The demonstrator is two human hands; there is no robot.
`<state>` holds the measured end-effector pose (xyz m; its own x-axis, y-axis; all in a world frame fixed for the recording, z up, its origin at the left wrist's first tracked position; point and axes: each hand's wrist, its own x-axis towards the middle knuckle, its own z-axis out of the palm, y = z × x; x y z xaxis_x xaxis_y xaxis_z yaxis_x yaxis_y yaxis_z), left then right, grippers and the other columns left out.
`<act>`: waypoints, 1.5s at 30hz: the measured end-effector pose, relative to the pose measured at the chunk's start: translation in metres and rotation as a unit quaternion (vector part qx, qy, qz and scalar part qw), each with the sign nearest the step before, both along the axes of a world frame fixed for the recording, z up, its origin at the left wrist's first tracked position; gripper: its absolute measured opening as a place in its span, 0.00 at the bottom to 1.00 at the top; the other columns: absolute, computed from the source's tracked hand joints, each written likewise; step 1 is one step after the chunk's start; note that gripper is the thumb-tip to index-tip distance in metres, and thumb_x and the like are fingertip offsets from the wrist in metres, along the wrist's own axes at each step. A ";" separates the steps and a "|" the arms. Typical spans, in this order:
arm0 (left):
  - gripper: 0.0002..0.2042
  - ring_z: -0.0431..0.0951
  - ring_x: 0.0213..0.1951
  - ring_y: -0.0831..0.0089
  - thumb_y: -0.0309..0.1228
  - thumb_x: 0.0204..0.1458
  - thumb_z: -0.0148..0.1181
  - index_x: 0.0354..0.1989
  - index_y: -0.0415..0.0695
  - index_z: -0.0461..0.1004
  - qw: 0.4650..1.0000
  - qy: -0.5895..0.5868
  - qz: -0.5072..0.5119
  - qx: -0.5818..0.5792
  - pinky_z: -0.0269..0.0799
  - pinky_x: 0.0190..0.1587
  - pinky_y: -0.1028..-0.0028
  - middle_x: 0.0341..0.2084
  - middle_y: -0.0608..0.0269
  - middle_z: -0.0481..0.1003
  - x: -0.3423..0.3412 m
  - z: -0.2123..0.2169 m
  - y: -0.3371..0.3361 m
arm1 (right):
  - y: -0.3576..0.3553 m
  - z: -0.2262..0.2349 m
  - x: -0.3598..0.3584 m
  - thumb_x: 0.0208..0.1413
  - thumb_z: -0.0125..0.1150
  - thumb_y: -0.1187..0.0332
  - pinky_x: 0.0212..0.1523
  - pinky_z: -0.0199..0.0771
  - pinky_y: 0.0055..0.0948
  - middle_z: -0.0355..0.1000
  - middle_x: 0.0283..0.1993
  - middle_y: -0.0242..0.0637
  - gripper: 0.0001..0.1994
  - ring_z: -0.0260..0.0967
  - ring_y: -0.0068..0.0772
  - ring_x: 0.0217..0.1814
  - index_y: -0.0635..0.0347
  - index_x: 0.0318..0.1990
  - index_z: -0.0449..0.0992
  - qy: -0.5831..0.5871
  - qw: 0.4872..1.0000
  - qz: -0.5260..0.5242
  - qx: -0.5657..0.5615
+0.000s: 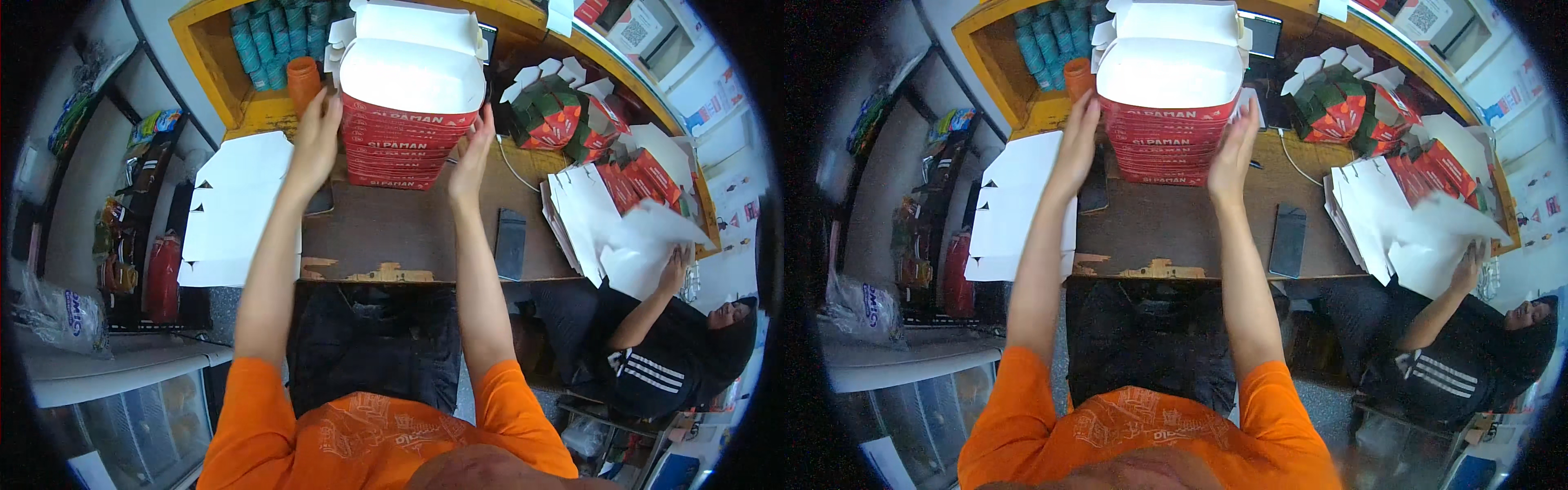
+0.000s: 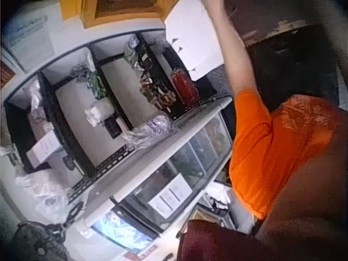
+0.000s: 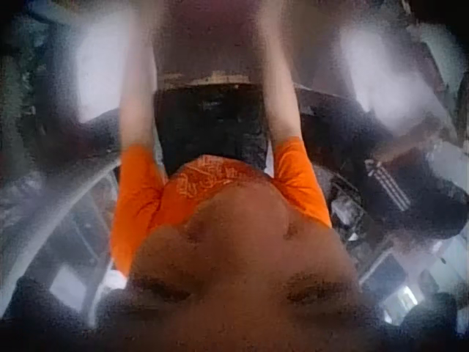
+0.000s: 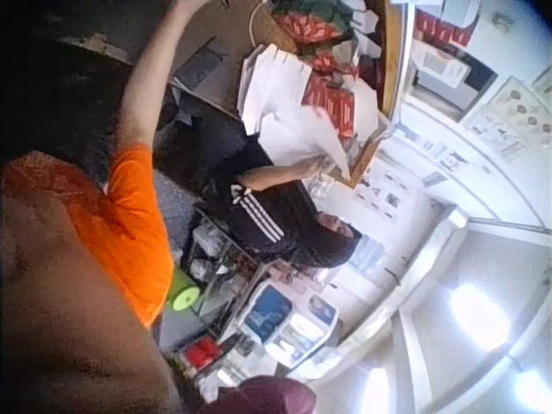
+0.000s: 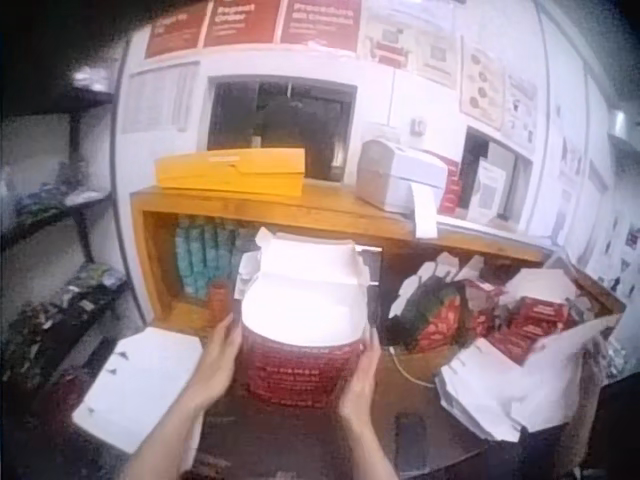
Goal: The person folds flat white cardboard pieces into red and white takeout boxes by hand. They repeatedly pick up a flat piece, fold the sides to form the box shape, and place the finished box onto a growing stack on the counter.
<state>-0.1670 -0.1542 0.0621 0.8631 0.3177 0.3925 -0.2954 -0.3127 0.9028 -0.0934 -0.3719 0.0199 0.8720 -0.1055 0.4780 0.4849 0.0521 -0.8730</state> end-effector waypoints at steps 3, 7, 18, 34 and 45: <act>0.45 0.59 0.70 0.44 0.50 0.51 0.70 0.71 0.36 0.57 0.939 0.153 -0.063 0.300 0.55 0.72 0.58 0.69 0.35 0.58 -0.078 -0.010 0.059 | -0.035 -0.061 -0.044 0.71 0.46 0.47 0.64 0.65 0.39 0.67 0.64 0.53 0.29 0.67 0.43 0.64 0.62 0.68 0.61 0.095 0.992 -0.015 -0.077; 0.62 0.47 0.74 0.39 0.46 0.23 0.85 0.73 0.44 0.57 0.764 0.422 -0.143 0.467 0.46 0.75 0.52 0.75 0.37 0.44 -0.170 -0.048 0.133 | -0.056 -0.100 -0.134 0.60 0.65 0.71 0.36 0.72 0.26 0.76 0.35 0.38 0.08 0.72 0.26 0.33 0.63 0.44 0.79 0.086 0.960 0.040 -0.263; 0.06 0.83 0.34 0.60 0.27 0.53 0.64 0.36 0.38 0.81 0.871 0.238 -0.048 0.428 0.76 0.40 0.67 0.33 0.51 0.83 -0.142 -0.010 0.199 | -0.043 -0.111 -0.213 0.65 0.62 0.69 0.41 0.68 0.22 0.74 0.36 0.29 0.07 0.67 0.18 0.39 0.64 0.41 0.77 0.172 0.974 0.087 -0.117; 0.23 0.79 0.28 0.66 0.45 0.68 0.51 0.40 0.33 0.78 0.840 0.424 -0.321 -0.104 0.76 0.33 0.66 0.27 0.56 0.77 -0.275 -0.173 -0.088 | -0.084 -0.139 -0.320 0.62 0.60 0.71 0.64 0.65 0.33 0.64 0.65 0.38 0.31 0.65 0.33 0.63 0.63 0.71 0.56 0.550 0.794 0.256 -0.036; 0.15 0.80 0.38 0.74 0.39 0.62 0.62 0.50 0.42 0.78 0.919 0.175 -0.352 0.033 0.76 0.41 0.71 0.41 0.59 0.81 -0.158 -0.042 -0.022 | -0.100 -0.196 -0.292 0.56 0.57 0.82 0.42 0.82 0.30 0.72 0.53 0.36 0.30 0.75 0.31 0.49 0.52 0.67 0.65 0.578 0.772 0.261 0.037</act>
